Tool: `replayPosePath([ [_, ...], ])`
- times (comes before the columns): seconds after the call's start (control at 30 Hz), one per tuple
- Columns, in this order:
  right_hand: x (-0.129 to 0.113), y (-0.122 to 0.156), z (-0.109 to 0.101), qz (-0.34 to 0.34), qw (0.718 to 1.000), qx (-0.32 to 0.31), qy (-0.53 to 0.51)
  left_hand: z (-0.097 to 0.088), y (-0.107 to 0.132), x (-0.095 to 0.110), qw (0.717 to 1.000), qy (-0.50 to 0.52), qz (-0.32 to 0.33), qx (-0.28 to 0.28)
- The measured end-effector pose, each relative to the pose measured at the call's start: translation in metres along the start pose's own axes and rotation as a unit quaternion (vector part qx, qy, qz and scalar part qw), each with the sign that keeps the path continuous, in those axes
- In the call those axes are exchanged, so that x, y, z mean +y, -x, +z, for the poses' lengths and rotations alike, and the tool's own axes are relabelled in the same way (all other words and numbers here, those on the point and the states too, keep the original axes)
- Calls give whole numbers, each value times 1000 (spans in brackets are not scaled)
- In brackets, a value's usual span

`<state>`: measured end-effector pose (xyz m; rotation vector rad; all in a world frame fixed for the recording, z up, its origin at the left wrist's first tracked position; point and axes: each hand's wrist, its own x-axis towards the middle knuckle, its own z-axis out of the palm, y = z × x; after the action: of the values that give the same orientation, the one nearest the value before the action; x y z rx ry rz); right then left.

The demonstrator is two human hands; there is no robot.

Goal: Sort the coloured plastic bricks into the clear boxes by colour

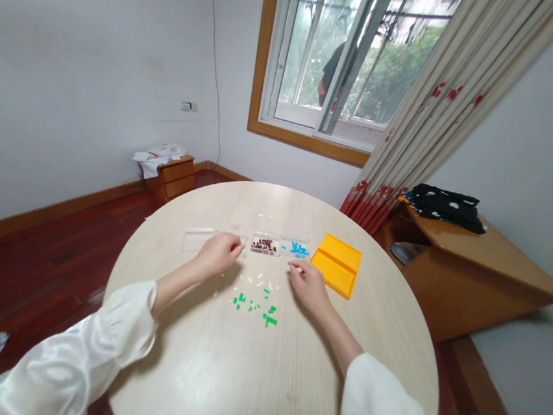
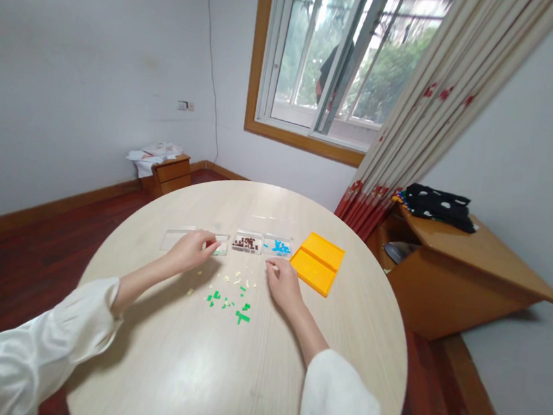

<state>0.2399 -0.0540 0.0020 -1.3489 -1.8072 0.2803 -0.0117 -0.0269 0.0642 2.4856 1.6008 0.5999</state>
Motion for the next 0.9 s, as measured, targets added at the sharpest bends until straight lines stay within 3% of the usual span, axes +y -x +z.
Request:
replayPosePath([
  [0.07,0,25,-2,-5,999,-42,-3,5,28,-13,999,36,-4,15],
  [0.17,-2,57,-4,6,998,-57,15,19,71,-35,998,53,12,30],
  [0.33,-12,79,-2,28,990,-103,92,49,116,-49,999,-36,23,11],
  [0.43,-15,76,8,27,977,-147,148,59,112,-42,998,-62,26,-12],
  [0.63,-27,51,34,10,960,-185,209,67,78,-20,995,-57,61,-45],
  [0.9,-54,29,48,-74,952,-260,146,66,60,9,986,12,130,-108],
])
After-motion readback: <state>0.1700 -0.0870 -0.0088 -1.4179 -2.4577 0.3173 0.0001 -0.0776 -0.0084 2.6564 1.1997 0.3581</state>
